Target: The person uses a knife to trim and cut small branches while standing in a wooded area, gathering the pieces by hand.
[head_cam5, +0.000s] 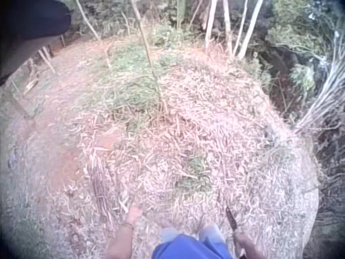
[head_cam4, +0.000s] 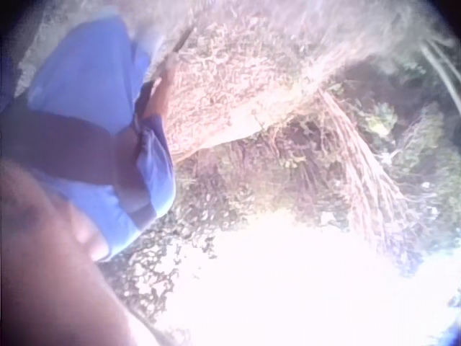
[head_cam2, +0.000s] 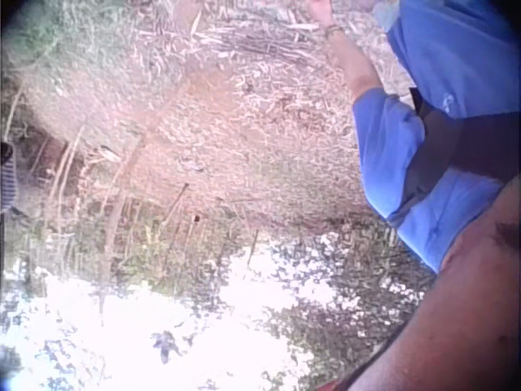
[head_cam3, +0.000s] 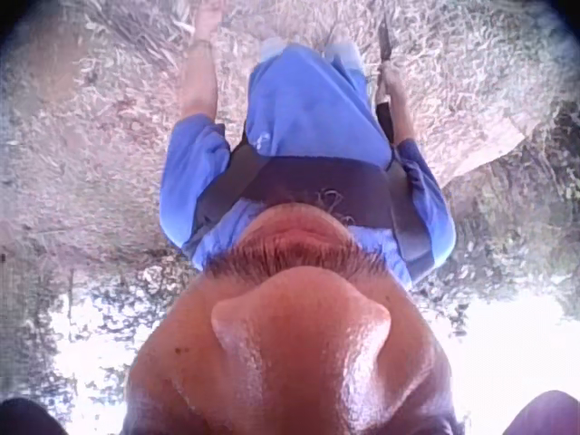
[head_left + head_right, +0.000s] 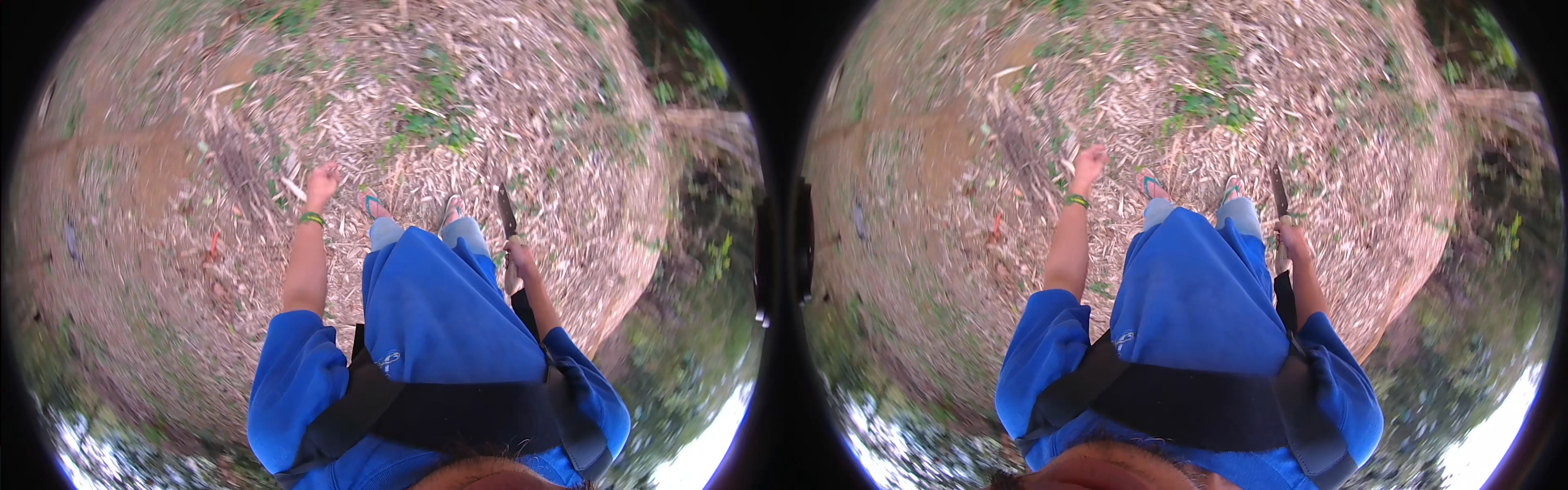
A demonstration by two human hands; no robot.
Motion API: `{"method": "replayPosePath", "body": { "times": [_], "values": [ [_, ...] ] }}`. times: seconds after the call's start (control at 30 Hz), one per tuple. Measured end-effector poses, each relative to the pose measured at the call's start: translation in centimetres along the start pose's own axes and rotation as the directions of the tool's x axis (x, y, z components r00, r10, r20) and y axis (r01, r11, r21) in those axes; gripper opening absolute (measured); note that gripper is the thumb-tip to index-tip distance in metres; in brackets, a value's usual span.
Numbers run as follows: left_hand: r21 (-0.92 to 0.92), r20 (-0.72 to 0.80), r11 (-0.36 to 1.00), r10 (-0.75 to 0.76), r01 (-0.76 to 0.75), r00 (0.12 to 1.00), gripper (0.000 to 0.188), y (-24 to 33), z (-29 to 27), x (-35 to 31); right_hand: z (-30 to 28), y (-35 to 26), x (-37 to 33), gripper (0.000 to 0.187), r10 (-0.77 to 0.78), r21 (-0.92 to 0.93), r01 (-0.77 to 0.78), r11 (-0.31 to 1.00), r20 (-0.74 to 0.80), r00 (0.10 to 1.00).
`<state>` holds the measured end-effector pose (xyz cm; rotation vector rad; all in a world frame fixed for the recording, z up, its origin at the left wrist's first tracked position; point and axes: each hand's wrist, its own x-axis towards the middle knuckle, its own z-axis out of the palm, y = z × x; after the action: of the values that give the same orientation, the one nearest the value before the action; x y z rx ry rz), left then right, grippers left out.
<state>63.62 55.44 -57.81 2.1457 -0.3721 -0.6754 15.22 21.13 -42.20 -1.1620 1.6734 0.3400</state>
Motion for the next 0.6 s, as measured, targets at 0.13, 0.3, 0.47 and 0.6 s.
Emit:
{"method": "replayPosePath", "body": {
  "times": [0.13,0.3,0.47,0.6],
  "values": [
    [0.163,0.505,0.972,-0.230,0.170,0.832,0.022,7.6,8.4,-3.3,-2.0,10.2,1.7,0.036,0.154,0.138,-0.142,0.980,-0.084,0.984],
    [0.163,0.457,0.970,0.086,-0.178,0.885,0.026,5.1,16.5,-6.5,-4.4,14.0,1.1,0.030,0.279,0.374,-0.252,0.893,-0.017,0.960],
    [0.457,0.525,0.881,-0.156,-0.122,0.836,0.037,10.6,21.2,-9.5,-7.1,20.2,3.6,0.019,0.281,0.480,-0.257,0.839,0.024,0.959],
    [0.532,0.531,0.831,-0.177,-0.163,0.828,0.047,12.4,28.6,-10.2,-9.1,27.0,7.9,0.018,0.431,0.478,-0.354,0.804,-0.057,0.901]
  ]
}}
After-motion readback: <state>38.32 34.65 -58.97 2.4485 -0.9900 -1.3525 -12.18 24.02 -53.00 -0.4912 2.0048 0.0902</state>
